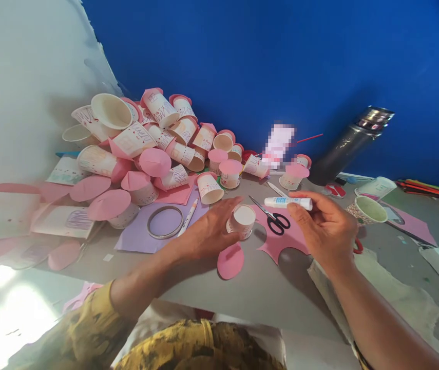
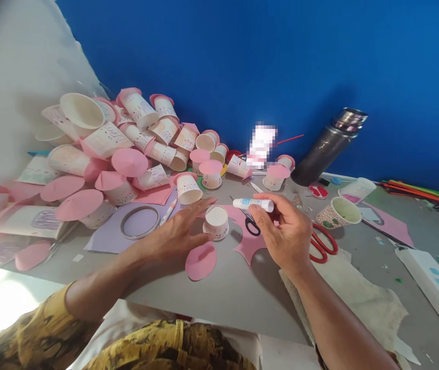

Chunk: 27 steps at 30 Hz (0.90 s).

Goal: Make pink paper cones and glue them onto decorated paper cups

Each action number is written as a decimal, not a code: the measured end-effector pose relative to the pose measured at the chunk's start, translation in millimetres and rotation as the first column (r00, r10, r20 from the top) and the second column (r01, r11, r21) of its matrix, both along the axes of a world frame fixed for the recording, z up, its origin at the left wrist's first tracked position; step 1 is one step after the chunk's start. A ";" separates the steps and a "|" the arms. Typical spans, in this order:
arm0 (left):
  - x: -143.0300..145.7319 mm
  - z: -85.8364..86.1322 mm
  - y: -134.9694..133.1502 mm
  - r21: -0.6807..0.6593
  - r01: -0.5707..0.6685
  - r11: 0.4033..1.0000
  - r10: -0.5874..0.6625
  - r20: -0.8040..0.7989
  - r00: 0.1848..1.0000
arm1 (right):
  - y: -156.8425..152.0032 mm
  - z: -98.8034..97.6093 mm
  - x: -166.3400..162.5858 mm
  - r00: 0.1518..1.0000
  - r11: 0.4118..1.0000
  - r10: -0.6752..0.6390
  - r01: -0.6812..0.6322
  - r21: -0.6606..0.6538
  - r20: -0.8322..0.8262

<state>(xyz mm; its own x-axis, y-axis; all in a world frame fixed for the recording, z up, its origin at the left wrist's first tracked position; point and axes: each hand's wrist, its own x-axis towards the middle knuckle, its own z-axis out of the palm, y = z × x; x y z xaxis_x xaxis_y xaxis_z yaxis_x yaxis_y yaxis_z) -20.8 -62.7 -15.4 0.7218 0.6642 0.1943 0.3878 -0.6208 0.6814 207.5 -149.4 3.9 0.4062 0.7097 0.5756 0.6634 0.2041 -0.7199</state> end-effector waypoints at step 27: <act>11.6 18.7 23.9 -0.921 0.238 0.309 0.449 0.362 0.817 | 26.5 -18.1 3.9 0.496 0.726 0.160 -0.645 -0.239 -0.854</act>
<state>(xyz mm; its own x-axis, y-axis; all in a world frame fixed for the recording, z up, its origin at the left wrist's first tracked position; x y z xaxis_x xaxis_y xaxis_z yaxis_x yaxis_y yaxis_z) -9.2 -38.8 3.3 0.6458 0.6921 -0.3224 -0.1887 0.5538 0.8110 211.5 -123.0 -14.2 0.0778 0.9652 -0.2498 -0.2213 -0.2276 -0.9483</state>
